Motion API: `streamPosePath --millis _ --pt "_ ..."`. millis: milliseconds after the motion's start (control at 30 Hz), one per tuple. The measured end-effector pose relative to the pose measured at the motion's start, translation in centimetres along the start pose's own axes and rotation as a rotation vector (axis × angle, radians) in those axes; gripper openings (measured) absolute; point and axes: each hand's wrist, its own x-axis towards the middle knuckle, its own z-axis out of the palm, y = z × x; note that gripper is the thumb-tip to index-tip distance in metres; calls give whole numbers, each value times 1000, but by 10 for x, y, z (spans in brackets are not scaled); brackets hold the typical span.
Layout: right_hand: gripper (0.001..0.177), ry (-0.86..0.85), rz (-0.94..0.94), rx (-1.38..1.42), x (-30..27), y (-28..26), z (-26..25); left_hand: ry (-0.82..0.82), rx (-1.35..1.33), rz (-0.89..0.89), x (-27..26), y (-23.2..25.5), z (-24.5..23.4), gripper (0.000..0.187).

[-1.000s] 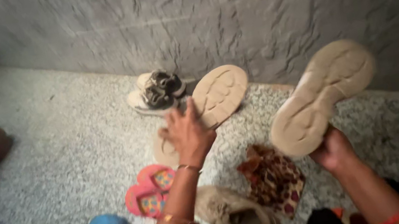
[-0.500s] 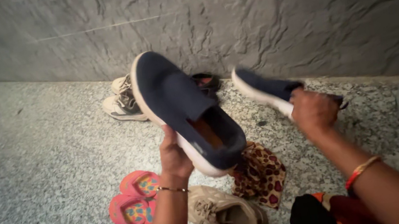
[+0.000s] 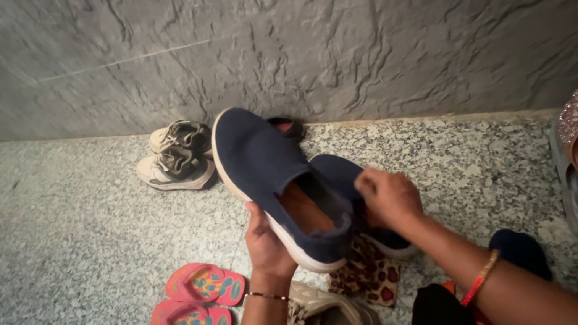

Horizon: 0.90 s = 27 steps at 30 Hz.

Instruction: The person sits on the floor and wipes several pairs of shoes with a cloth, including sneakers, slip-ons, and sandals. After cleaning each pair, the person places them on a green metal shoe rack.

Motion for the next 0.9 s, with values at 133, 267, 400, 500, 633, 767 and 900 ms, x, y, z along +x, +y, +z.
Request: streamPosePath --millis 133,267,400,500,633,767,900 --pt "20 112 14 383 11 -14 -42 21 -53 0 -3 -4 -11 62" --pt "16 157 -29 538 21 -8 -69 63 13 10 -5 -5 -17 63" --pt "21 -46 138 283 12 -7 -57 106 9 -4 -12 -9 -23 62" --pt "40 -364 111 -79 -3 -4 -39 156 32 -17 -13 -14 -27 63" --pt "80 -721 150 -516 -28 12 -19 138 17 -27 -13 -11 -31 65" --pt "61 -589 83 -378 -35 27 -10 141 5 46 -14 3 -26 67" --pt "49 -530 121 -283 -20 17 -21 80 -22 101 -9 14 -11 69"
